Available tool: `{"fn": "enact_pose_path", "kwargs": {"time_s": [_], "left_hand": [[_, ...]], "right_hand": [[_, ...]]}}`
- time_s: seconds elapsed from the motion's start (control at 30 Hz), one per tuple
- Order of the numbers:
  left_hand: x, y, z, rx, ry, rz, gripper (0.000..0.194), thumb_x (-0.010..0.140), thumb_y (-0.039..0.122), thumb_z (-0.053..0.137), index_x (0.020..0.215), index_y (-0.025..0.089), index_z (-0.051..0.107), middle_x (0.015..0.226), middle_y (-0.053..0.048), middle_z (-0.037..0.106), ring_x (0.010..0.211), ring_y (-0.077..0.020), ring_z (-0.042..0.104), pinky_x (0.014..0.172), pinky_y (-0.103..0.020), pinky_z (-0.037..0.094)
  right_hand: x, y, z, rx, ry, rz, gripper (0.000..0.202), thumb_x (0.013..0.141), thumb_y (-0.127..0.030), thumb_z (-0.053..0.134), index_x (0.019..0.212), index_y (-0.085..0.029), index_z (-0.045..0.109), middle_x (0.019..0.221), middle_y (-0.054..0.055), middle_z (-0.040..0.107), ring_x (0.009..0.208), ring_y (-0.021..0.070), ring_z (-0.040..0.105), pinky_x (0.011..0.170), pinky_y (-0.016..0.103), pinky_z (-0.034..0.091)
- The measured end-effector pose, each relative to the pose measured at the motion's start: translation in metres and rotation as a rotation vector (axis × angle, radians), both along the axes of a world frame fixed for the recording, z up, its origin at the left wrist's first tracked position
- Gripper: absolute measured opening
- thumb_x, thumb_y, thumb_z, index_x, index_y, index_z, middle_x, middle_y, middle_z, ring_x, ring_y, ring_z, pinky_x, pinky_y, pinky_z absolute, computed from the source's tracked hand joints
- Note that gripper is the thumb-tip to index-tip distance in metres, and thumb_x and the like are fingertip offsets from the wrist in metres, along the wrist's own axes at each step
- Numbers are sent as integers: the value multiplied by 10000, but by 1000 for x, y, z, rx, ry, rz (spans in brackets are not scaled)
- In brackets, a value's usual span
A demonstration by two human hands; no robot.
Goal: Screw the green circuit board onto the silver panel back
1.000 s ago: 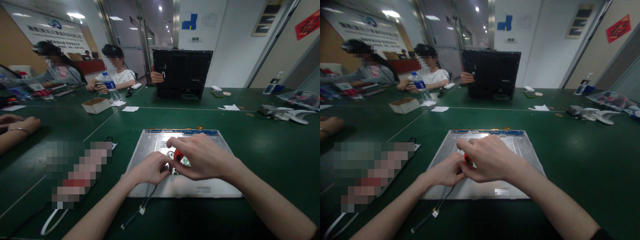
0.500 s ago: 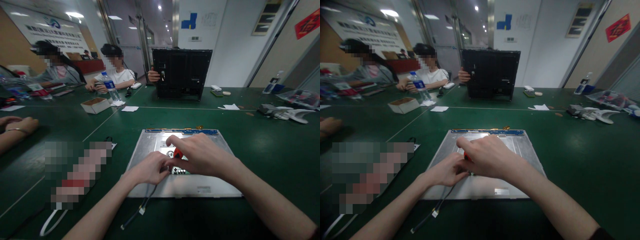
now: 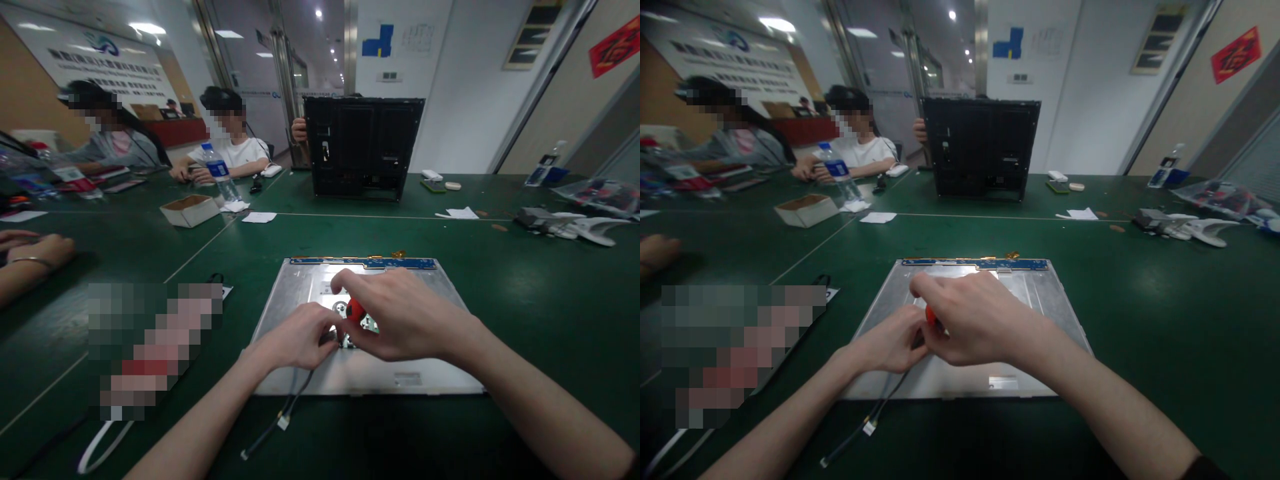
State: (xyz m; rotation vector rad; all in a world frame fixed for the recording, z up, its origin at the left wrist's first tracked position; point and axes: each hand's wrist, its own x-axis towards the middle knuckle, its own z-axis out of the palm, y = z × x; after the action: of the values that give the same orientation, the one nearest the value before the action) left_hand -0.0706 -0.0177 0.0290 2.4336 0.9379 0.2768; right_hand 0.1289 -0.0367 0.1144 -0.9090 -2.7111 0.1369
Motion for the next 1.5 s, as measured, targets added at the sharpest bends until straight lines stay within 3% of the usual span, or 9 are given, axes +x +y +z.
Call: {"fn": "enact_pose_path", "kwargs": {"time_s": [0.1,0.23,0.4,0.57,0.77,1.27,1.5], "left_hand": [[0,0,-1,4,20,11,87,763,158,537,728,159,618,610,20,565,529,-127,489,545,-246,363],[-1,0,-2,32,37,-1,99,774,181,537,710,163,610,601,16,556,548,-138,493,564,-258,365],[-1,0,-1,17,5,2,88,760,141,544,775,164,628,622,19,564,533,-126,484,545,-247,359],[-1,0,0,25,35,-3,84,772,168,546,722,161,613,605,16,558,543,-134,490,557,-254,366],[0,0,0,4,21,8,95,772,161,542,784,158,636,627,15,575,529,-126,484,540,-246,367],[1,0,2,20,37,-23,95,767,166,530,712,168,606,566,24,528,511,-129,466,542,-252,361],[0,0,-1,10,44,22,78,762,183,543,700,159,583,647,-2,578,594,-153,527,595,-265,403]], "right_hand": [[1,0,1,5,14,24,292,856,-337,507,1082,-154,476,779,32,630,586,132,488,502,252,241],[0,2,-2,48,-31,-59,352,887,-445,479,1109,-173,475,704,13,629,554,148,508,489,252,221],[0,1,-2,37,7,-10,271,871,-327,493,1085,-162,473,776,27,646,577,140,511,492,260,239],[0,2,-3,56,-21,-41,302,881,-408,500,1078,-180,480,749,18,648,571,148,521,490,256,224],[0,1,0,18,8,18,239,855,-298,512,1053,-168,479,844,34,639,622,137,514,512,253,252],[-1,0,1,40,-31,-11,248,885,-341,477,1068,-175,489,744,13,627,570,129,473,503,256,209],[1,1,0,14,-4,29,253,852,-326,512,1052,-172,489,798,22,626,597,127,471,517,257,228]]}}
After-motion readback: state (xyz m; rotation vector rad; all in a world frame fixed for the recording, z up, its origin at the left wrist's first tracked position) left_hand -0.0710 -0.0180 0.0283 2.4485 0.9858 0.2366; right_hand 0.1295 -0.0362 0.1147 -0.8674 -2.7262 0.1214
